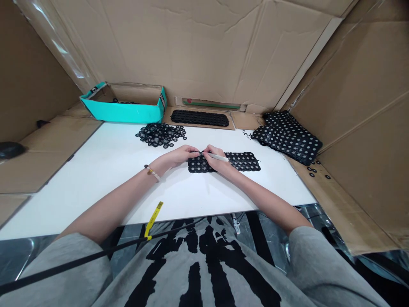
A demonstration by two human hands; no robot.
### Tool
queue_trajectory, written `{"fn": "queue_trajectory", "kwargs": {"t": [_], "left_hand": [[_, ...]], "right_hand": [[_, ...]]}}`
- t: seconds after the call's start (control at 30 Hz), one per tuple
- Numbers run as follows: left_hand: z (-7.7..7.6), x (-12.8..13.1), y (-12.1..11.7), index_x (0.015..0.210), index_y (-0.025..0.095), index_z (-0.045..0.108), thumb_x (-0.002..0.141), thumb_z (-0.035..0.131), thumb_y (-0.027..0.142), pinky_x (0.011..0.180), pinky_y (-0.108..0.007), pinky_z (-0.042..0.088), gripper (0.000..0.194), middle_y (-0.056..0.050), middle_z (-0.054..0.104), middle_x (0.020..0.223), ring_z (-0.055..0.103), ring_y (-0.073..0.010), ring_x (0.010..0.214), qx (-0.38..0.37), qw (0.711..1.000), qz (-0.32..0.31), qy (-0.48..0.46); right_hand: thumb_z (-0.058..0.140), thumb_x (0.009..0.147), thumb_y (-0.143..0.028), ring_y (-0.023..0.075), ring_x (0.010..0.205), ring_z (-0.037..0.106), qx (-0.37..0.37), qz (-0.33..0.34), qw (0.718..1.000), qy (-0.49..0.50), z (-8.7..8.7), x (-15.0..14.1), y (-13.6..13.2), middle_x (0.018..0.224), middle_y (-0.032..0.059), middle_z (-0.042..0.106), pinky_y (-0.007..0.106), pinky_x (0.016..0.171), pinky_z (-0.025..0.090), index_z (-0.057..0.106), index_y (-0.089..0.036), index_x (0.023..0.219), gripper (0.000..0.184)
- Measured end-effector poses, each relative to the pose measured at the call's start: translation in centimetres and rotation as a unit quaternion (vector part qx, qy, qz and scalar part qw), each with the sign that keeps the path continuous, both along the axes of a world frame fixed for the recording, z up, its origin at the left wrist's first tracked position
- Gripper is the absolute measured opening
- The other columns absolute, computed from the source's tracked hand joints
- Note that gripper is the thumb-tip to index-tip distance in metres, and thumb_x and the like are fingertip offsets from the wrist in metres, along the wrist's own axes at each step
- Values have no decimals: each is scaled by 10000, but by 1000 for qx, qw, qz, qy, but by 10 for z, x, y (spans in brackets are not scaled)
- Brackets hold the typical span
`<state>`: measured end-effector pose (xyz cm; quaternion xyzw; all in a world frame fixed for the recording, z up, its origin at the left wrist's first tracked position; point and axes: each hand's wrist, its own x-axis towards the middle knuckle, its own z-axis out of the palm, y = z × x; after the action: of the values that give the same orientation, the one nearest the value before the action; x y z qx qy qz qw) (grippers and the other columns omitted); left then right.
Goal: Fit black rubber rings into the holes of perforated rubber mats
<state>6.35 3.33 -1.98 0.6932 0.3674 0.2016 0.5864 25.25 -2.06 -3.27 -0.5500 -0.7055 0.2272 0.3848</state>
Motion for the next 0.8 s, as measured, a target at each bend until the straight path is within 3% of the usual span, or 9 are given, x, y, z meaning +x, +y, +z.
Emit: {"fn": "queue_trajectory", "kwargs": {"t": [0.07, 0.23, 0.33, 0.53, 0.8], "left_hand": [[2, -2, -1, 890, 145, 688, 686, 686, 485, 717, -287, 407, 397, -33, 679, 837, 565, -188, 790, 15, 1000, -13, 10], [1, -5, -1, 936, 165, 650, 632, 737, 409, 729, -281, 417, 399, -16, 653, 872, 574, -205, 838, 158, 984, -11, 79], [-3, -5, 1, 931, 166, 644, 621, 736, 396, 746, -290, 425, 397, -16, 654, 882, 581, -213, 850, 194, 976, 5, 97], [-4, -4, 0, 1002, 160, 657, 607, 754, 391, 800, -310, 442, 468, -26, 675, 942, 598, -222, 904, 139, 988, 16, 61], [-2, 2, -6, 911, 148, 671, 549, 772, 291, 736, -281, 429, 402, -4, 664, 821, 595, -183, 794, 20, 999, 47, -8]], "right_hand": [[527, 825, -334, 153, 719, 567, -4, 3, 1000, 20, 1, 1, 1, 735, -13, 638, 267, 664, 395, 595, -206, 752, 163], [567, 774, -353, 149, 710, 579, -91, 29, 991, 98, 5, 13, 7, 739, -5, 659, 270, 703, 430, 616, -188, 709, 183], [584, 752, -348, 153, 741, 593, -104, 55, 988, 97, 6, 17, 9, 786, 4, 681, 282, 759, 439, 630, -185, 693, 179], [594, 745, -381, 172, 825, 605, -94, 58, 990, 87, 7, 16, 8, 801, 11, 683, 291, 819, 435, 626, -189, 671, 209], [542, 774, -326, 146, 733, 547, -54, 53, 997, 36, 7, 8, 2, 740, -14, 635, 260, 706, 406, 575, -192, 672, 171]]}}
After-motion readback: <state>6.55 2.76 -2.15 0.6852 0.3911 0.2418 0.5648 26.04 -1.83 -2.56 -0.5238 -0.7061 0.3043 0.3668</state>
